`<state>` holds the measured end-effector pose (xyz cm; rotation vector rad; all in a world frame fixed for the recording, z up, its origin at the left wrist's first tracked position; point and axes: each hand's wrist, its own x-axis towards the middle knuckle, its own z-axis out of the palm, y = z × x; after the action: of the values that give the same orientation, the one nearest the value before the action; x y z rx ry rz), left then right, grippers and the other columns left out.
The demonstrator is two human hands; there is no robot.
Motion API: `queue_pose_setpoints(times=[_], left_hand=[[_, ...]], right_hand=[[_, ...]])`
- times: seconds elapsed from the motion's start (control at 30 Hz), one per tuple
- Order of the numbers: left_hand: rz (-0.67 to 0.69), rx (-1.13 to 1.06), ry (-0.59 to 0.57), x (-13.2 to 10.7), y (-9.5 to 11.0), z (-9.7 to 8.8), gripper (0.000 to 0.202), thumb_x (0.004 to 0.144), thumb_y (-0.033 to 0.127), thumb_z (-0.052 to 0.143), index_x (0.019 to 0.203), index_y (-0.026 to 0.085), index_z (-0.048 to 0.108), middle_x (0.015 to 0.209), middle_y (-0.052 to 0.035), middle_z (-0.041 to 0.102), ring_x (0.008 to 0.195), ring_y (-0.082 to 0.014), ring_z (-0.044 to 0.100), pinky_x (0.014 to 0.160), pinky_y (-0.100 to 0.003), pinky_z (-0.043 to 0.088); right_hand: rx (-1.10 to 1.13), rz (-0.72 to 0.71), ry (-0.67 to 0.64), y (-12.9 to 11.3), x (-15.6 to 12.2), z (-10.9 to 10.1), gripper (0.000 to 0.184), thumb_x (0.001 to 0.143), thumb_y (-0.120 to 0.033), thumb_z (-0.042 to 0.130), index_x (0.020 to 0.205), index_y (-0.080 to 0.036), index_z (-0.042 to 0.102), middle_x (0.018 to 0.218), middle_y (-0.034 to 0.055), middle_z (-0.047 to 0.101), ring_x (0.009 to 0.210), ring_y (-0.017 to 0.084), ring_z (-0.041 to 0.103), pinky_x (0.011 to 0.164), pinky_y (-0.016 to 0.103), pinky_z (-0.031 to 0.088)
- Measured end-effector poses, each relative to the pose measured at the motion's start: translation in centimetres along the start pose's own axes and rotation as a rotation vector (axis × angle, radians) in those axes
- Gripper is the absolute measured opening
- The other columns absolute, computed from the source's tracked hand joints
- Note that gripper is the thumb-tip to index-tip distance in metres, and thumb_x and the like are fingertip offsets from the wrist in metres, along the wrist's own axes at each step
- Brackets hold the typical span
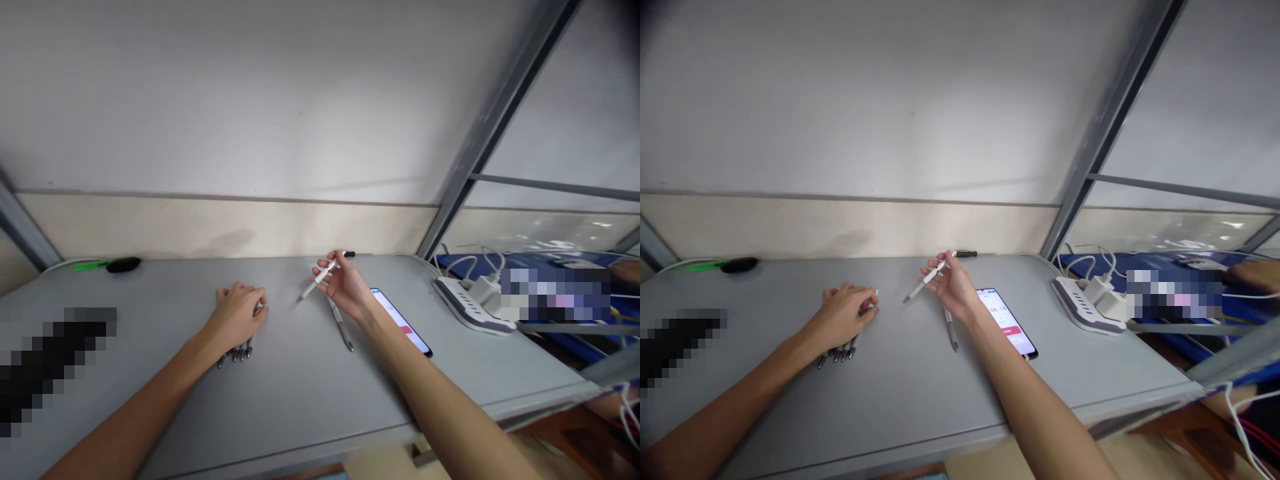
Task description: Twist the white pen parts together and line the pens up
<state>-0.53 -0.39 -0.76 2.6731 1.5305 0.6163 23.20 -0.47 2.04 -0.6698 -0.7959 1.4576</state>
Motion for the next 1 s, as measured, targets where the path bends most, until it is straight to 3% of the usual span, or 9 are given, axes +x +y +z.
queue_pose_setpoints(times=[0.07,0.13,0.2,0.3,0.4,1.0], left_hand=[[0.003,-0.007,-0.007,0.0,0.0,0.1,0.012,0.082,0.029,0.049,0.079,0.024,0.060,0.072,-0.0037,0.065,0.082,-0.0249,0.053,0.077,-0.041,0.031],[0.008,-0.026,-0.005,-0.1,0.1,0.1,0.012,0.081,0.029,0.050,0.081,0.024,0.061,0.069,-0.0027,0.064,0.081,-0.0238,0.052,0.078,-0.040,0.031],[0.013,-0.052,-0.003,-0.2,0.2,0.1,0.012,0.080,0.029,0.051,0.082,0.024,0.061,0.066,-0.0015,0.063,0.080,-0.0233,0.052,0.078,-0.040,0.030],[0.011,-0.091,-0.002,-0.3,0.5,-0.1,0.011,0.080,0.029,0.051,0.082,0.025,0.061,0.063,-0.0003,0.062,0.078,-0.0228,0.053,0.077,-0.039,0.029],[0.005,-0.095,-0.015,-0.3,0.7,-0.2,0.011,0.080,0.030,0.051,0.081,0.025,0.061,0.060,0.0004,0.061,0.077,-0.0227,0.054,0.077,-0.039,0.028],[-0.006,-0.038,-0.057,-0.3,0.9,-0.1,0.014,0.083,0.032,0.048,0.085,0.025,0.060,0.059,0.0005,0.060,0.078,-0.0231,0.055,0.081,-0.040,0.030]], right_hand=[[0.007,0.026,-0.047,0.1,-0.1,0.1,0.030,0.080,-0.050,0.061,0.083,-0.024,0.047,0.061,-0.0055,0.042,0.054,0.011,0.046,0.057,0.027,0.044],[0.026,0.058,-0.095,0.1,-0.2,0.1,0.035,0.081,-0.055,0.057,0.076,-0.023,0.044,0.053,-0.0080,0.029,0.043,0.009,0.030,0.044,0.022,0.033],[0.063,0.105,-0.122,-0.1,-0.4,-0.1,0.042,0.081,-0.058,0.052,0.066,-0.022,0.038,0.049,-0.0084,0.022,0.041,0.008,0.018,0.038,0.020,0.020],[0.115,0.143,-0.125,-0.6,-0.4,-0.6,0.044,0.082,-0.052,0.049,0.058,-0.021,0.028,0.046,-0.0082,0.016,0.040,0.008,0.010,0.035,0.020,0.011],[0.166,0.123,-0.129,-1.0,-0.5,-0.9,0.040,0.082,-0.045,0.048,0.057,-0.021,0.028,0.046,-0.0080,0.016,0.040,0.007,0.010,0.035,0.020,0.011],[0.208,0.183,-0.068,-0.8,-0.3,-0.8,0.027,0.081,-0.039,0.048,0.062,-0.021,0.041,0.045,-0.0085,0.018,0.039,0.007,0.012,0.035,0.019,0.010]])
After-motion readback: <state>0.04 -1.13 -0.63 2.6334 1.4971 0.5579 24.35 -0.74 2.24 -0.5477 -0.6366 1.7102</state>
